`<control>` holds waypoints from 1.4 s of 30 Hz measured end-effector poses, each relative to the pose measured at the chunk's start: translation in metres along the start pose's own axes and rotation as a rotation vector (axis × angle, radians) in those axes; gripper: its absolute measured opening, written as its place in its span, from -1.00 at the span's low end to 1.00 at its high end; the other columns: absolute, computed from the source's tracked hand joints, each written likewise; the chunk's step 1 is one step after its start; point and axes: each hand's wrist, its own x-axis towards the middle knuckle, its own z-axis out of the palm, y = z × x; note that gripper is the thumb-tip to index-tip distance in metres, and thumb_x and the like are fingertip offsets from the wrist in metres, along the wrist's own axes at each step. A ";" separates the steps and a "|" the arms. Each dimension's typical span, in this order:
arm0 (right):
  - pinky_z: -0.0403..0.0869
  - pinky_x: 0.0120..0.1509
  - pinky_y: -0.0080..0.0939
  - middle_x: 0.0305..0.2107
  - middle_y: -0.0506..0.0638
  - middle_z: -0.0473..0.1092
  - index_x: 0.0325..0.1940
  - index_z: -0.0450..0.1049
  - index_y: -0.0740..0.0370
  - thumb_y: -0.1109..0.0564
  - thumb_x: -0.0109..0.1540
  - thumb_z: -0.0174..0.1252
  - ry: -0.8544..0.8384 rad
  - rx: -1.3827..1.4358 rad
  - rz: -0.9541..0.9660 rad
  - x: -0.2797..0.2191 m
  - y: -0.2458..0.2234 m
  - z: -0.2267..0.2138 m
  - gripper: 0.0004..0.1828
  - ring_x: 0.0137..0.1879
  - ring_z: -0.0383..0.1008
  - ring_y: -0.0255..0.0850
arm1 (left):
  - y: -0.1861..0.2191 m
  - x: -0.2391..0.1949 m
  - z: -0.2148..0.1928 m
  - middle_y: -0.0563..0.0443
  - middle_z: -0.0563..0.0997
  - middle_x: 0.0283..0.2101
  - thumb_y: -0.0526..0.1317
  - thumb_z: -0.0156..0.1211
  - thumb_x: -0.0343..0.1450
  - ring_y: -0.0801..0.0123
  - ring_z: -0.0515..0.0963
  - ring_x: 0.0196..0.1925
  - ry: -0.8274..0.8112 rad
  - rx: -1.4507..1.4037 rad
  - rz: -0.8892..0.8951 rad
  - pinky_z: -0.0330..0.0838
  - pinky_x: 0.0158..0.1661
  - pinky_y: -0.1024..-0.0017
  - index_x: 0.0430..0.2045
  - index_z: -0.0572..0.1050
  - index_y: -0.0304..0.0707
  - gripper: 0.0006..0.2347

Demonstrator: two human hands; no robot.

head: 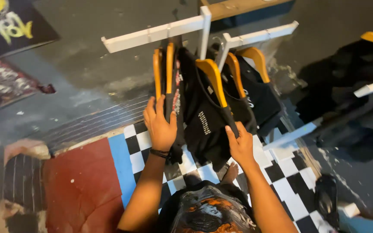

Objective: The person removes a black t-shirt from a hanger on a clothing rack, folds it neatly by hand, and places it on a pile. They repeat this process with another black t-shirt, carefully folding it and adding it to the stack.

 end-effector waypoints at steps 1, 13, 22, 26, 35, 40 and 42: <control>0.27 -0.46 -0.17 -0.84 0.04 0.22 -0.34 0.49 0.05 0.07 0.33 0.20 0.017 -0.008 0.009 -0.004 -0.004 -0.009 -0.85 -0.65 0.26 -0.13 | 0.011 0.002 -0.002 -0.12 0.25 0.34 -0.20 0.29 0.38 -0.05 0.24 0.38 -0.013 -0.011 0.012 0.20 0.26 -0.03 0.26 0.35 0.02 -0.50; 0.27 -0.43 -0.20 -0.83 0.01 0.26 -0.39 0.56 0.05 0.09 0.23 0.29 -0.167 0.037 -0.016 -0.026 -0.007 -0.122 -0.90 -0.60 0.23 -0.23 | 0.099 0.037 0.009 -0.21 0.26 0.43 -0.06 0.26 0.48 0.05 0.13 0.52 -0.329 -0.240 0.416 -0.30 0.37 -0.10 0.36 0.28 -0.09 -0.48; 0.49 -0.10 0.01 -0.26 0.05 0.59 -0.08 0.63 0.04 0.08 0.28 0.29 -0.028 -0.235 -0.129 -0.021 0.010 -0.248 -0.86 -0.15 0.59 0.13 | 0.186 -0.010 0.055 0.11 0.68 -0.32 0.07 0.29 0.40 0.10 0.67 -0.11 -0.639 -0.277 0.406 0.45 -0.02 0.18 -0.10 0.50 0.25 -0.76; 0.47 -0.05 -0.07 -0.40 0.08 0.56 -0.22 0.65 0.14 0.21 0.27 0.33 0.110 -0.052 -0.150 -0.018 0.044 -0.288 -0.98 -0.24 0.56 -0.02 | 0.232 -0.048 0.050 -0.14 0.64 -0.37 0.01 0.15 0.48 -0.17 0.62 -0.10 -0.717 -0.225 0.372 0.42 -0.02 0.06 0.00 0.44 0.12 -0.75; 0.31 -0.14 -0.26 -0.53 -0.10 0.32 -0.21 0.57 0.16 0.26 0.41 0.15 0.164 0.130 -0.113 -0.008 0.069 -0.348 -0.86 -0.30 0.22 -0.35 | 0.295 -0.123 0.056 -0.03 0.66 -0.35 -0.04 0.10 0.50 0.05 0.62 -0.26 -0.678 -0.014 0.522 0.32 -0.07 0.29 -0.06 0.48 0.01 -0.79; 0.27 -0.15 -0.31 -0.53 -0.13 0.25 -0.22 0.55 0.23 0.27 0.39 0.14 0.081 0.245 -0.121 -0.003 0.075 -0.369 -0.89 -0.29 0.18 -0.37 | 0.315 -0.147 0.064 0.03 0.62 -0.38 -0.01 0.10 0.50 0.16 0.60 -0.27 -0.564 0.043 0.597 0.25 -0.14 0.31 -0.13 0.47 0.01 -0.82; 0.28 -0.14 -0.30 -0.52 -0.11 0.30 -0.20 0.56 0.24 0.28 0.38 0.16 0.041 0.232 -0.145 0.001 0.077 -0.377 -0.91 -0.29 0.20 -0.37 | 0.323 -0.155 0.066 0.05 0.58 -0.45 -0.05 0.13 0.47 0.21 0.58 -0.31 -0.527 0.098 0.667 0.22 -0.13 0.33 -0.28 0.46 0.00 -0.87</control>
